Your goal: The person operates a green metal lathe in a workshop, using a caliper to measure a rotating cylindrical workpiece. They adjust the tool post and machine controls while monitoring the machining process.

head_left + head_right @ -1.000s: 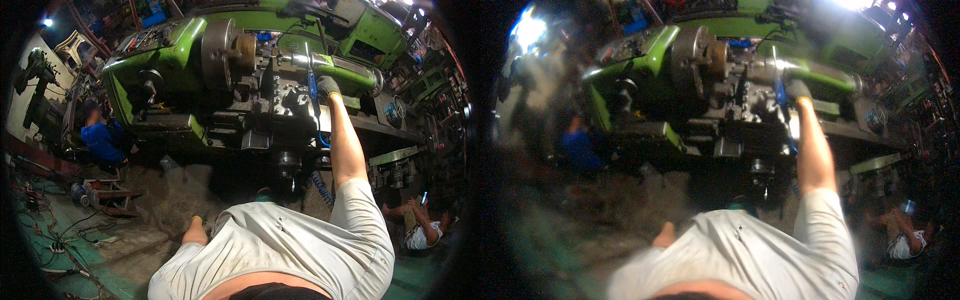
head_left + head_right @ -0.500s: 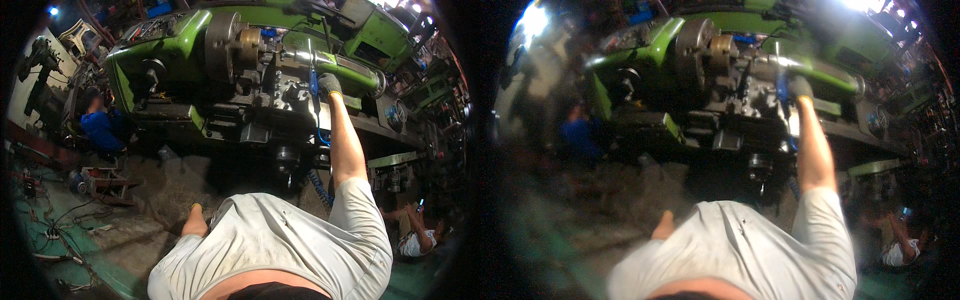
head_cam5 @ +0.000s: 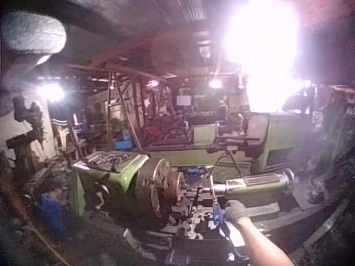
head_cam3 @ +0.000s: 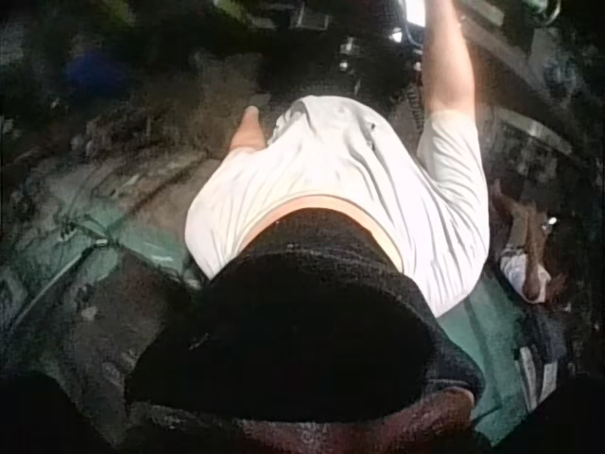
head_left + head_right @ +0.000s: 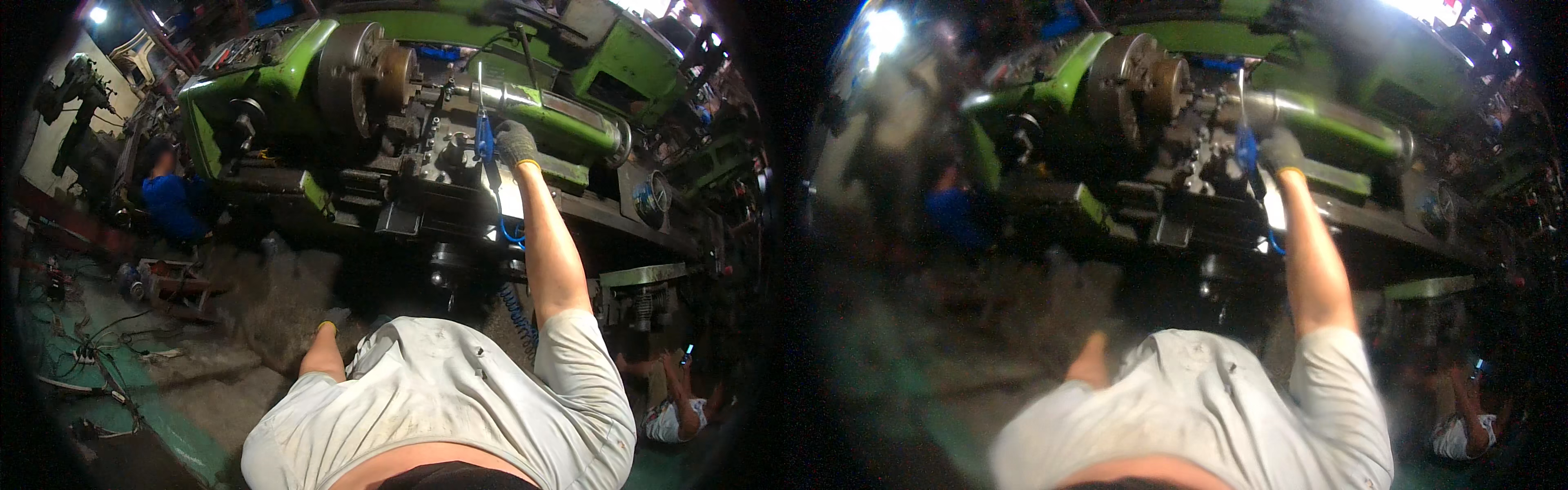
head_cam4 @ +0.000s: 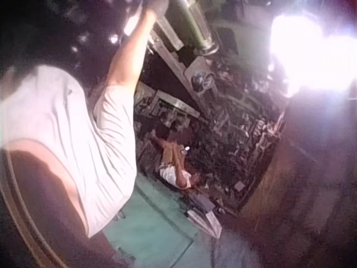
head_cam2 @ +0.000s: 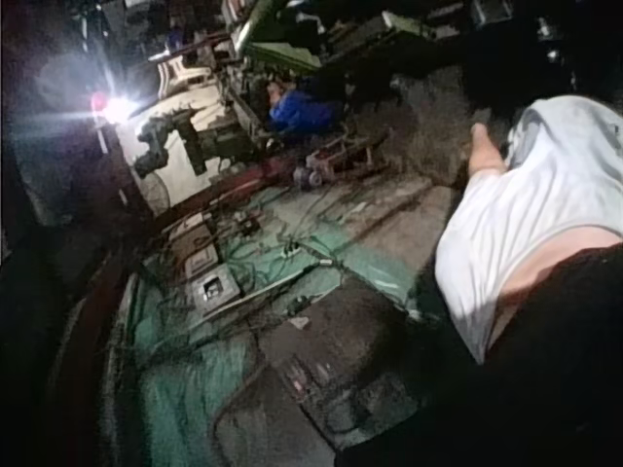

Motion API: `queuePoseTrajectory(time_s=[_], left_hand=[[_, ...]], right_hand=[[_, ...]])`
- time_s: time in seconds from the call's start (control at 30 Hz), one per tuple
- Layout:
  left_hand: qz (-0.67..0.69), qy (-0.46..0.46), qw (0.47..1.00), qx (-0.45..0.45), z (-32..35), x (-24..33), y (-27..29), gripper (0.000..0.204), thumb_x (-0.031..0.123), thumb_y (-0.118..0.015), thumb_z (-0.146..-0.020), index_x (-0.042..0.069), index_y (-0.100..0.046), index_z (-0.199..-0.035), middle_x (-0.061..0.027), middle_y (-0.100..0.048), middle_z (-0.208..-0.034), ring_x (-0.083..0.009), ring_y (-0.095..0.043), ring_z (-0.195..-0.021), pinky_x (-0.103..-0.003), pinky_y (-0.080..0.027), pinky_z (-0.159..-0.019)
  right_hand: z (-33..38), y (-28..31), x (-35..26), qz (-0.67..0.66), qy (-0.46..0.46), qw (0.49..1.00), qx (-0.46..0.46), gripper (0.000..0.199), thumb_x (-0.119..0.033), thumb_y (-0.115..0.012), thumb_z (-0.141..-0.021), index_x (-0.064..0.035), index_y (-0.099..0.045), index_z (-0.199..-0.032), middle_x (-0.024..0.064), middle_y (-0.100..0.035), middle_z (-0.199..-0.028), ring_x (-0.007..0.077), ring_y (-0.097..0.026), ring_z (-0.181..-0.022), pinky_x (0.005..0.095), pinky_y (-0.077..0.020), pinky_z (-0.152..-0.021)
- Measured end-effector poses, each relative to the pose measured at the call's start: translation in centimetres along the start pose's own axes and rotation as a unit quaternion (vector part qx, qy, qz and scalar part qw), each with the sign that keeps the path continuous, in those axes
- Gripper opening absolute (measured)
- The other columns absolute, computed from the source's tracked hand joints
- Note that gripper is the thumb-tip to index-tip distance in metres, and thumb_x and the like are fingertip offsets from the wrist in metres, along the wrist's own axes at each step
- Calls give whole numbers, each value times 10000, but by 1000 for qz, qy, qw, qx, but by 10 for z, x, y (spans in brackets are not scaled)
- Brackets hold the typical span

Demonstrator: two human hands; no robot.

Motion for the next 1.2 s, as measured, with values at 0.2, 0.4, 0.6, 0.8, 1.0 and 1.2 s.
queuePoseTrajectory(time_s=[0.2, 0.4, 0.6, 0.8, 1.0, 1.2], left_hand=[[4, 17, 999, -46, -24, 36, 1, 498, 436, -405, -1054, 129, -666, -1346, -197, -635, -1393, -406, -611, -1264, -541, -461, -1084], [104, -5, 994, 45, -39, 76, 44, 564, 507, -398, -1059, 81, -706, -1263, -227, -658, -1338, -438, -603, -1247, -536, -461, -1073], [72, 56, 996, 3, -107, 64, 101, 649, 565, -392, -1048, 29, -725, -1200, -263, -654, -1315, -476, -584, -1233, -555, -456, -1045], [243, 157, 946, 146, -185, 61, 151, 745, 631, -455, -1005, -37, -687, -1237, -319, -645, -1297, -516, -579, -1232, -530, -449, -1065], [277, 209, 901, 261, -239, 10, 141, 819, 308, -757, -870, 35, -394, -1552, -277, -566, -1431, -427, -572, -1277, -475, -481, -1077], [402, 173, 817, 375, -252, 38, 180, 722, 622, -489, -987, 8, -654, -1329, -271, -699, -1235, -451, -648, -1139, -470, -497, -1019]], right_hand=[[3, -11, 1, -7, 63, 997, 48, 277, -170, -601, -879, -71, -756, -1085, 190, -750, -1041, 376, -720, -997, 461, -554, -881], [18, 7, 5, -57, 41, 997, 24, 375, -342, -687, -935, -55, -723, -1174, 229, -723, -1189, 422, -683, -1126, 467, -523, -983], [22, -8, 11, -84, 61, 990, 97, 255, -123, -552, -915, -16, -715, -1080, 192, -731, -1059, 345, -703, -1012, 405, -536, -896], [39, 8, -5, -136, -2, 989, 65, 246, -73, -553, -953, -10, -697, -1141, 148, -730, -1078, 251, -695, -1015, 356, -530, -914], [43, 6, -15, -129, 6, 988, 82, 290, -104, -553, -1005, -29, -692, -1248, 127, -729, -1188, 231, -687, -1043, 353, -529, -947], [73, 4, -9, -182, 130, 956, 189, 477, -302, -658, -979, -13, -616, -1355, 230, -689, -1196, 348, -672, -1105, 452, -508, -987]])
Point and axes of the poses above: each hand's wrist, its own z-axis away from the middle knuckle, its own y-axis out of the back of the hand, x = y × z, the point moved 1 cm from there along -z, towards the middle knuckle
